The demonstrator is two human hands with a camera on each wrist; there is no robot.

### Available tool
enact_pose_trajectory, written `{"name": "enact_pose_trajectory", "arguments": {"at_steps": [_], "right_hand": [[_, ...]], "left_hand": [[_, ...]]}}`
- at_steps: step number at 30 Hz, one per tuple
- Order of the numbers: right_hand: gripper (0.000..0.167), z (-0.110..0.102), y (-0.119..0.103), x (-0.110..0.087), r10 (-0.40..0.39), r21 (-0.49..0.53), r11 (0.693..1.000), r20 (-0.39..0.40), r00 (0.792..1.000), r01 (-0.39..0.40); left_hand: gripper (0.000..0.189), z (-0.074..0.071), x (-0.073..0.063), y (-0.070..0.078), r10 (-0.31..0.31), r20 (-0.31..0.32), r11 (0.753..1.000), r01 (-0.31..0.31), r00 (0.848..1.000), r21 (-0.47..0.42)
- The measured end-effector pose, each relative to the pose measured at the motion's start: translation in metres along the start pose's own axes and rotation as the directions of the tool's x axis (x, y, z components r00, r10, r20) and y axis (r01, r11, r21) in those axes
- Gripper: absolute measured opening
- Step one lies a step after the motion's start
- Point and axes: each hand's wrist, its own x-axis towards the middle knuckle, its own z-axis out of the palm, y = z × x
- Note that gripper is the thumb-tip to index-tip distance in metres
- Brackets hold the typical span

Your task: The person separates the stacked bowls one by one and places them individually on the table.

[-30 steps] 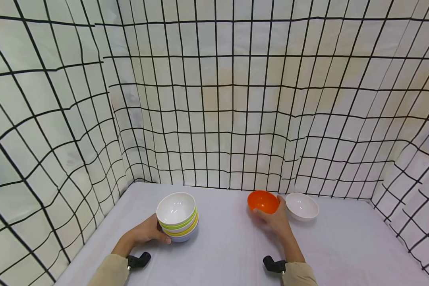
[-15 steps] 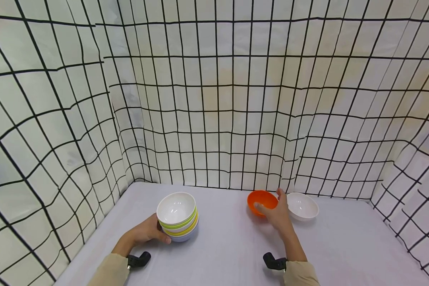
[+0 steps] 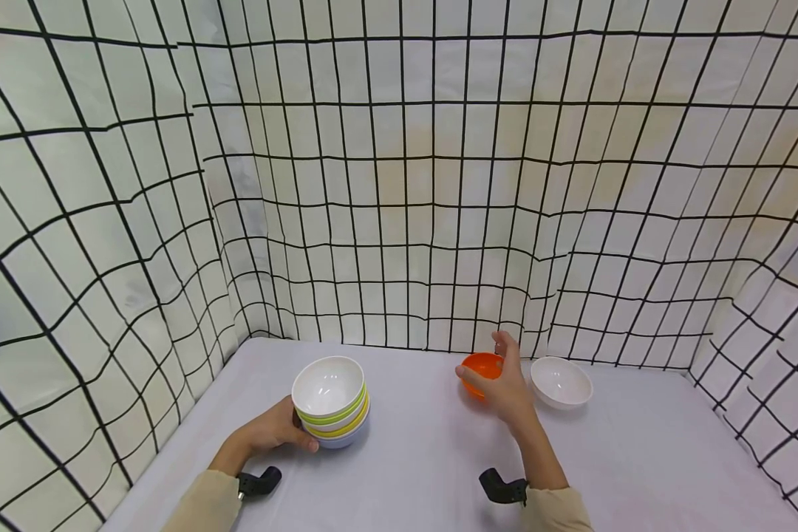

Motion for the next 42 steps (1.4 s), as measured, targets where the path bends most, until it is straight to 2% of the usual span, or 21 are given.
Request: {"name": "enact_pose_trajectory", "arguments": {"at_steps": [9,19,26,33,38,42], "right_hand": [[0.098,0.026,-0.024,-0.020,-0.111,0.031,0.994,0.062,0.992,0.110],[0.091,0.058,-0.038,-0.035,-0.264,0.075,0.964,0.136,0.955,0.256],[0.088,0.077,-0.046,-0.038,-0.266,0.068,0.964,0.198,0.943,0.257],[0.087,0.106,-0.053,-0.038,-0.243,0.062,0.970,0.275,0.930,0.235],[0.094,0.128,-0.057,-0.038,-0.228,0.052,0.973,0.363,0.904,0.224],[0.101,0.144,-0.058,-0.036,-0.253,0.067,0.967,0.411,0.876,0.247]], "left_hand": [[0.103,0.001,0.000,-0.001,-0.013,0.000,1.000,0.013,1.000,-0.005],[0.103,0.003,0.000,-0.002,-0.014,0.008,1.000,0.014,1.000,-0.015],[0.104,0.004,0.002,-0.002,-0.019,-0.010,1.000,0.019,1.000,-0.002],[0.106,0.003,0.003,0.001,-0.038,-0.026,0.999,0.038,0.999,0.008],[0.104,0.002,0.000,0.002,-0.044,-0.020,0.999,0.044,0.999,0.003],[0.102,0.001,0.000,0.002,-0.041,-0.027,0.999,0.042,0.999,0.010]]}}
